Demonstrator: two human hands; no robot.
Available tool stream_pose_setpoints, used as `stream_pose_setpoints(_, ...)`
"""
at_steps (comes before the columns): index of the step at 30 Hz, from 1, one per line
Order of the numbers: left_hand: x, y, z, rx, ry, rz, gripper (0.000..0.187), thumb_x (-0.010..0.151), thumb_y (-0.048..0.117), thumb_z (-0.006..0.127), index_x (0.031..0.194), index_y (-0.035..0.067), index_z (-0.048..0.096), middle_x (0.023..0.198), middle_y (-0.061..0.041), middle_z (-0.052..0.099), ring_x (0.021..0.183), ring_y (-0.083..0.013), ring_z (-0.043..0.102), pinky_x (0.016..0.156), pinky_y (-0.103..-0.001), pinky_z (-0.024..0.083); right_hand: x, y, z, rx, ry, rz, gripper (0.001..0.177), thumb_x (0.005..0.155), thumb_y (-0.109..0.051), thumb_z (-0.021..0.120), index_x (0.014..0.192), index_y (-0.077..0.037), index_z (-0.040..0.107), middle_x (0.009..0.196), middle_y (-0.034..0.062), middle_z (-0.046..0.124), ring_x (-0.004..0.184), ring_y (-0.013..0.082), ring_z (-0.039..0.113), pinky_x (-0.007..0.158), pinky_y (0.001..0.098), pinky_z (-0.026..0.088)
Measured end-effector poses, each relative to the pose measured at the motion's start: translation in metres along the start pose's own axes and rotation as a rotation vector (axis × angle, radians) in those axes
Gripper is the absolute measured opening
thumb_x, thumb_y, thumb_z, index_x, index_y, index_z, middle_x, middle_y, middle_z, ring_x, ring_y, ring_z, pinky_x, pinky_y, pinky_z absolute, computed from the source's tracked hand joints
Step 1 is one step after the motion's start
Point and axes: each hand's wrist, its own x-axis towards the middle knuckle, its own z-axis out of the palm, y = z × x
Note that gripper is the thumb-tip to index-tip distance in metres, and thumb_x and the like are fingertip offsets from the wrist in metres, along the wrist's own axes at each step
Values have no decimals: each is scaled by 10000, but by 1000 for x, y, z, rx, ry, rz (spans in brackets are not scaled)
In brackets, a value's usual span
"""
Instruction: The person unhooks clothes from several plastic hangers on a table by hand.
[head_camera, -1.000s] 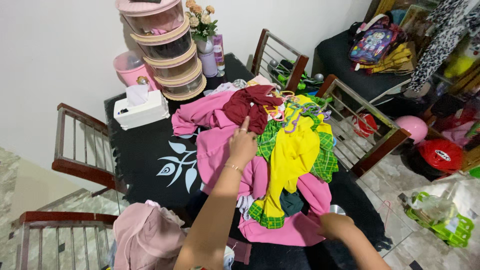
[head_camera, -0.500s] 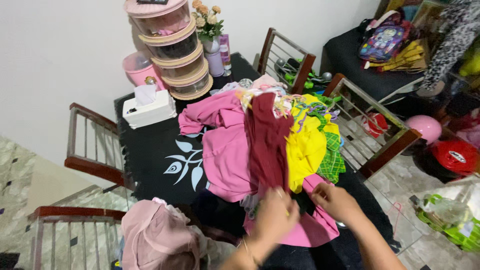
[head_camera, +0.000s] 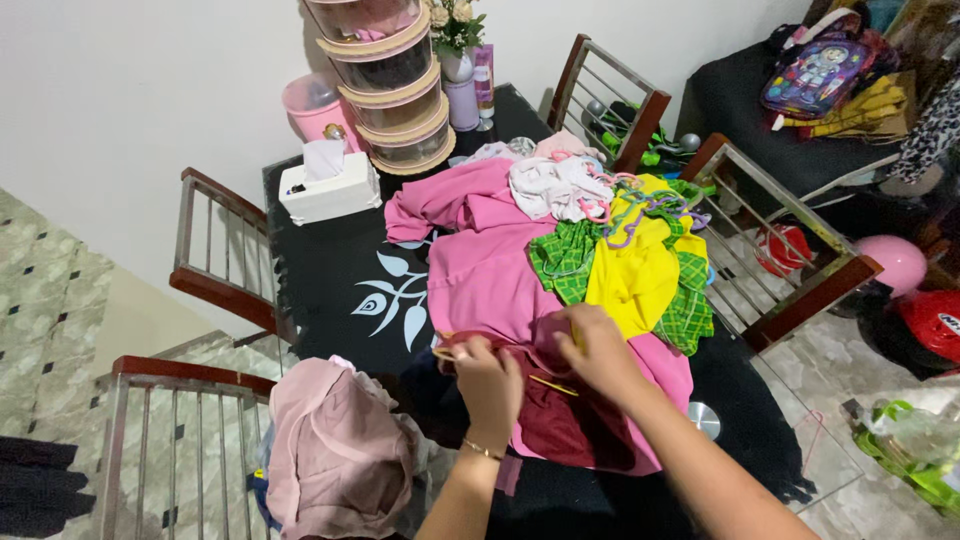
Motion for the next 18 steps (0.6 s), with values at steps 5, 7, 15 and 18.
stream_pose_setpoints(5, -12, -28, 16, -241, -81, 278, 215, 871, 18, 571, 1071, -61, 562, 1071, -286, 580, 1004, -486, 575, 897, -525, 481, 4, -16, 39, 130, -155, -21, 372, 835, -116, 676, 1195, -25, 649, 1104, 198, 688, 1063, 380, 648, 949, 438, 509)
stream_pose_setpoints(7, -17, -35, 24, -253, -187, 362, 203, 884, 5, 555, 1076, -49, 593, 1091, -268, 610, 1046, -481, 595, 931, -508, 491, 9, -13, 50, 204, -163, -81, 406, 830, -79, 645, 1231, -20, 639, 1152, 198, 689, 1098, 381, 648, 963, 435, 508)
stream_pose_setpoints(15, -14, -63, 19, -518, -433, 453, 314, 863, -36, 526, 1157, -68, 632, 1177, -298, 655, 1136, -476, 611, 999, -481, 493, 31, -10, 79, 109, -194, -84, 519, 765, -207, 682, 1267, -81, 644, 1094, 157, 700, 1056, 355, 582, 926, 476, 469)
stream_pose_setpoints(18, -10, -62, 9, -281, -449, 423, 169, 887, 13, 570, 990, 40, 702, 1048, -183, 720, 1049, -395, 663, 965, -462, 515, 43, -12, 98, -79, -311, 15, 343, 856, -262, 672, 1159, -101, 694, 1043, 142, 719, 1070, 357, 605, 871, 518, 428)
